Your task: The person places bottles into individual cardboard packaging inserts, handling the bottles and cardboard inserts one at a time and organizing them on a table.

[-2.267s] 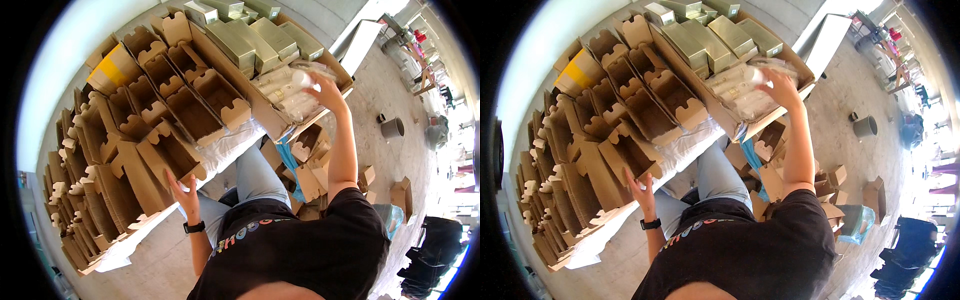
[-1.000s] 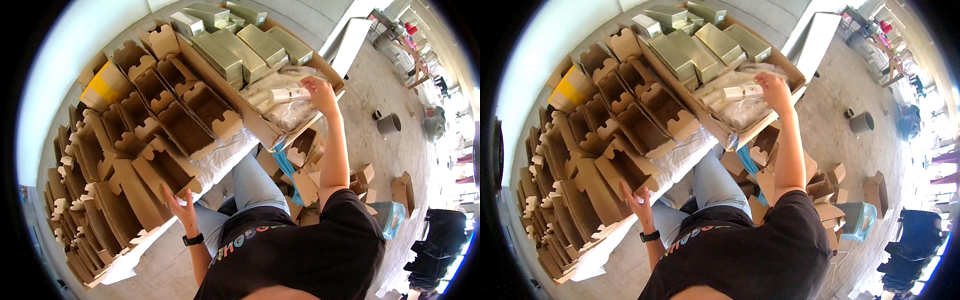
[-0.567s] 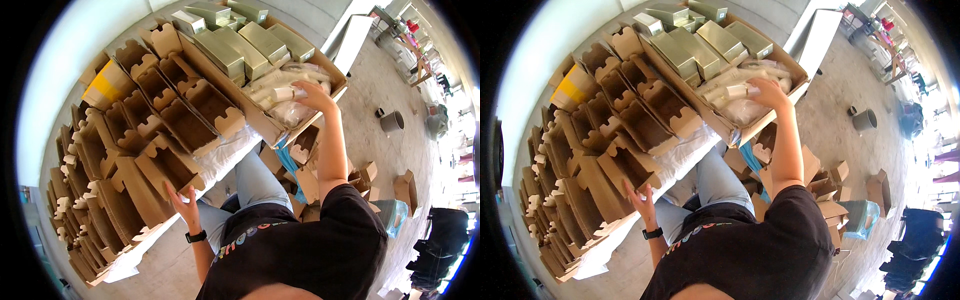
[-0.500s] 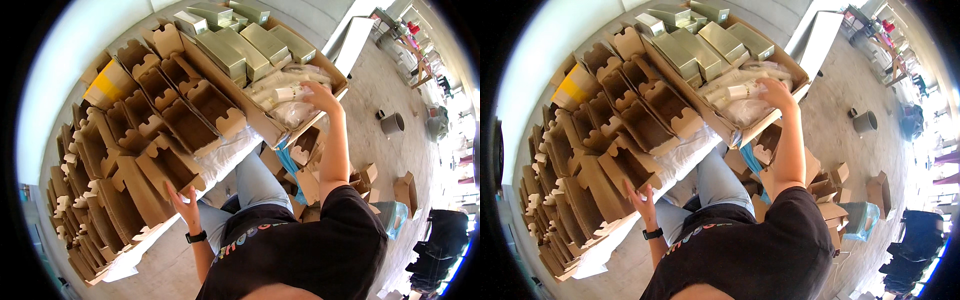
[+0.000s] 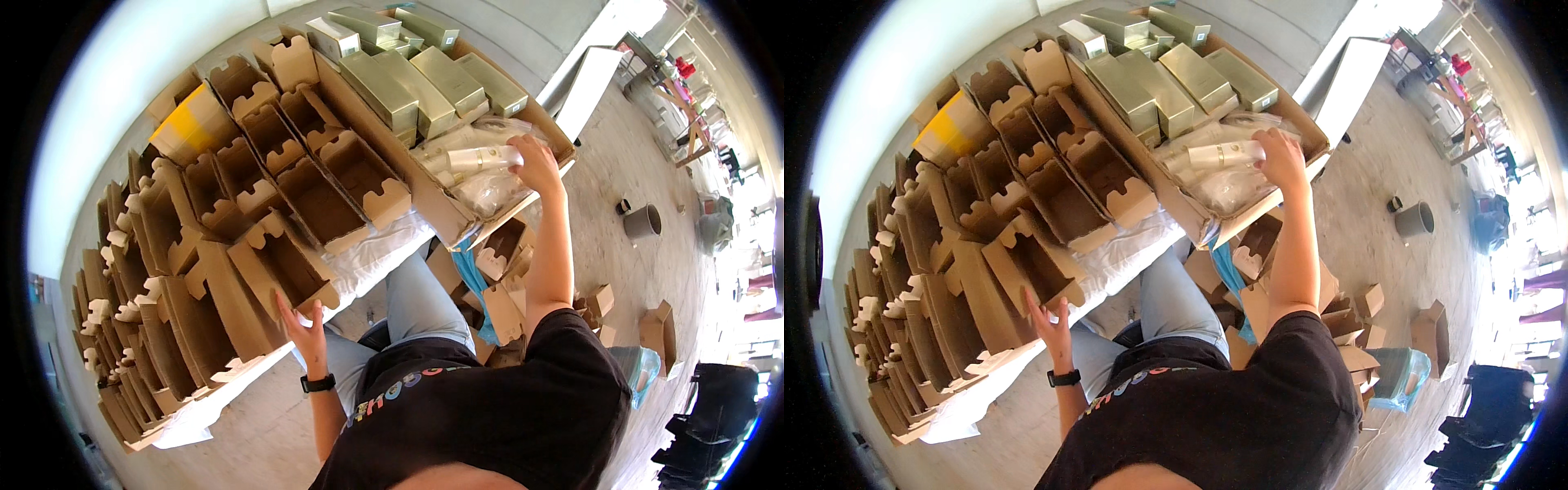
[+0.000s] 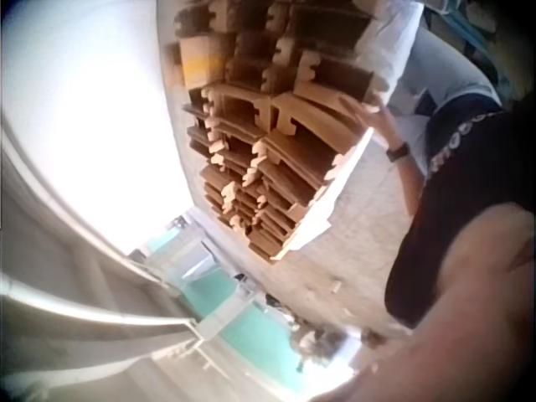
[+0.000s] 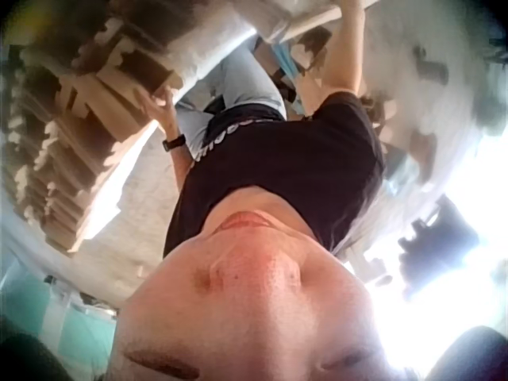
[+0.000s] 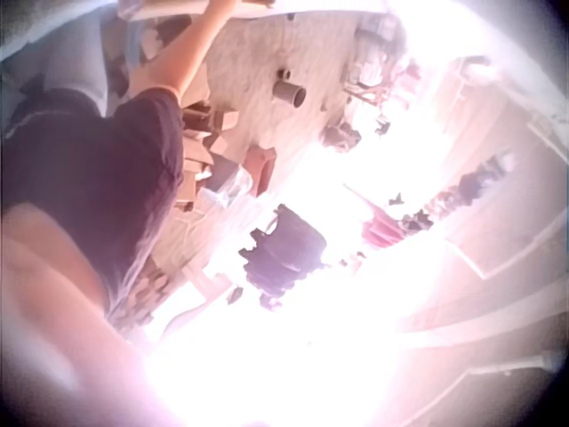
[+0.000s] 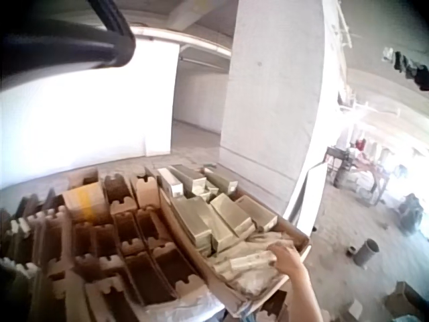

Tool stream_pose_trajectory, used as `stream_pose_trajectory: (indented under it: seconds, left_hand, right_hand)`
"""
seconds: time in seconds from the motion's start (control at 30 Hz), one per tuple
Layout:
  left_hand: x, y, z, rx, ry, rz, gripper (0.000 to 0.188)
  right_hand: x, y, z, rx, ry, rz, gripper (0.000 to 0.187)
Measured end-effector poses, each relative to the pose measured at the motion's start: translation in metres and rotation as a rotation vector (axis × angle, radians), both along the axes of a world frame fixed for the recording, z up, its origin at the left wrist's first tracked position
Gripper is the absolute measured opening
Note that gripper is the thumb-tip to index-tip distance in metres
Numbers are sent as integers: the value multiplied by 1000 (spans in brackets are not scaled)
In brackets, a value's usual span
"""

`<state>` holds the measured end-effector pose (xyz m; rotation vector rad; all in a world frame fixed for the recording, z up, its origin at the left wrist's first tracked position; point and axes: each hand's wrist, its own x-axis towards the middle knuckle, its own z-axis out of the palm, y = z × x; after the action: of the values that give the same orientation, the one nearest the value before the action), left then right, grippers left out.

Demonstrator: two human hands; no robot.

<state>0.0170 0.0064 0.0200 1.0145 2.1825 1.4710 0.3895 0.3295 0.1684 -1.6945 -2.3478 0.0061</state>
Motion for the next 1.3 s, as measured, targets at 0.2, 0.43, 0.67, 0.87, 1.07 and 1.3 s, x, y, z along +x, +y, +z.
stream_pose_trajectory:
  seconds: [0.2, 0.43, 0.67, 0.87, 1.07, 1.3]
  left_hand:
    - [0, -8, -5, 9, -35, 37, 81]
    - [-2, -6, -8, -16, 32, 16, 84]
    - [-1, -6, 1, -11, 57, 22, 84]
    - [-2, -12, -4, -35, 73, 32, 79]
    - [-3, -11, -4, 7, 142, 20, 81]
    - [-5, -10, 1, -10, 135, 11, 82]
  right_hand:
    - [-28, -27, 30, 328, 125, -13, 49]
    - [-99, -98, 34, -458, 1308, 285, 49]
    - [-205, -189, -19, -1501, 1208, 545, 61]
    - [-258, -218, -48, -1531, 1047, 430, 56]
    - [-278, -222, -65, -1440, 1092, 330, 58]
    - [-287, -218, -135, -776, 743, 649, 69]
